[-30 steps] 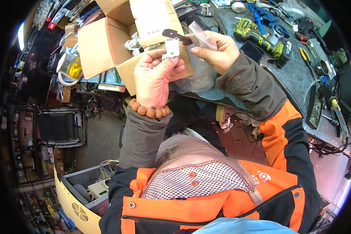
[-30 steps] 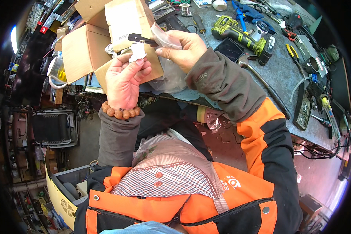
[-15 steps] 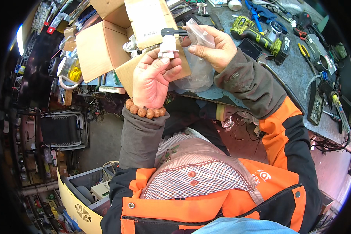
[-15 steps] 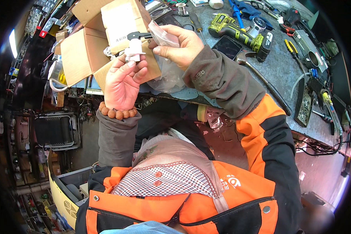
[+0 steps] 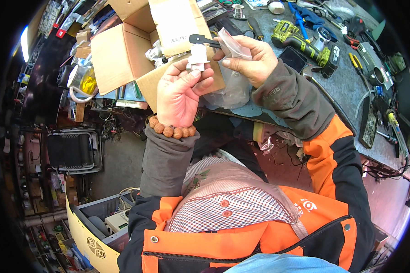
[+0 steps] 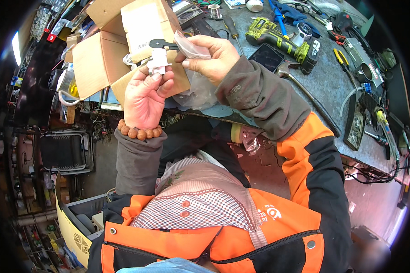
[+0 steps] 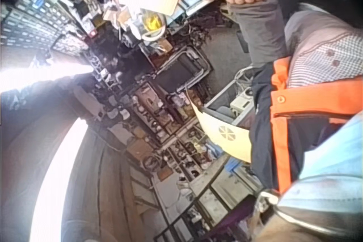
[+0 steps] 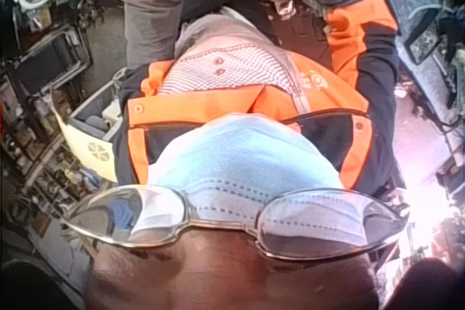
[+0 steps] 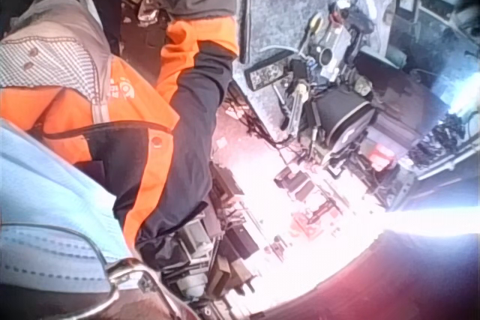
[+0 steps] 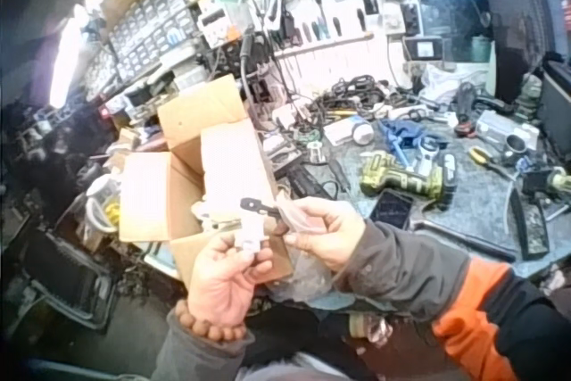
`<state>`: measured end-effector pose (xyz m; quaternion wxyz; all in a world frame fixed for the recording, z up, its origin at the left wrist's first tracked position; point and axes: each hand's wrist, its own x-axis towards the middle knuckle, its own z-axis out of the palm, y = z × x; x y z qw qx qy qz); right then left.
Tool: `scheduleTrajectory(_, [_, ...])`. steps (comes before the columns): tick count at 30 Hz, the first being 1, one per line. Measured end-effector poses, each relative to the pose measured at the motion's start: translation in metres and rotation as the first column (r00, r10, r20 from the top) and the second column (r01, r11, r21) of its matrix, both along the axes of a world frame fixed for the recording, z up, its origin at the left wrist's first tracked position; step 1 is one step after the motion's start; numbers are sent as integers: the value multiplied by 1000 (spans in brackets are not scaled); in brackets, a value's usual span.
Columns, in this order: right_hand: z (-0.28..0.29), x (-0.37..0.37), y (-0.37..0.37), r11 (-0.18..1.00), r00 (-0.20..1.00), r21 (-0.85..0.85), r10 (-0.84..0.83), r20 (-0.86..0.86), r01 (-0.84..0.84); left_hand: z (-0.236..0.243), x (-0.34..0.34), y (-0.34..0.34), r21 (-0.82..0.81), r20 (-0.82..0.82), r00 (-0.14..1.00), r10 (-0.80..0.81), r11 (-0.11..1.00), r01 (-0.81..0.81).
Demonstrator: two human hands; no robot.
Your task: The person opens a cardboard box and removes small white plastic electrical connectors, inspecting them one by one. The person places some connectors into a clear plastic bag and continues to sort through the remaining parts in the box.
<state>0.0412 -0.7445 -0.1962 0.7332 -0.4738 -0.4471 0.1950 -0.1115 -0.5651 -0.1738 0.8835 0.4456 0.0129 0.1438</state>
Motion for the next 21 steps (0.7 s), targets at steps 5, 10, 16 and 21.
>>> scheduleTrajectory(5, [4, -7, 0, 999, 1000, -51, 5, 10, -5, -1, -2, -4, 62, 9, 1000, 25, 998, -25])
scheduleTrajectory(10, [7, -15, 4, 996, 999, 82, -29, -23, 30, 2, -1, -6, -25, -4, 1000, 14, 1000, -15])
scheduleTrajectory(16, [9, -8, 0, 997, 999, 66, -45, -17, 46, 0, -1, -14, 82, 28, 999, 46, 995, -48])
scheduleTrajectory(21, [5, -1, -1, 997, 996, 31, -64, -64, 66, -5, -1, -24, 327, 88, 983, 161, 927, -181])
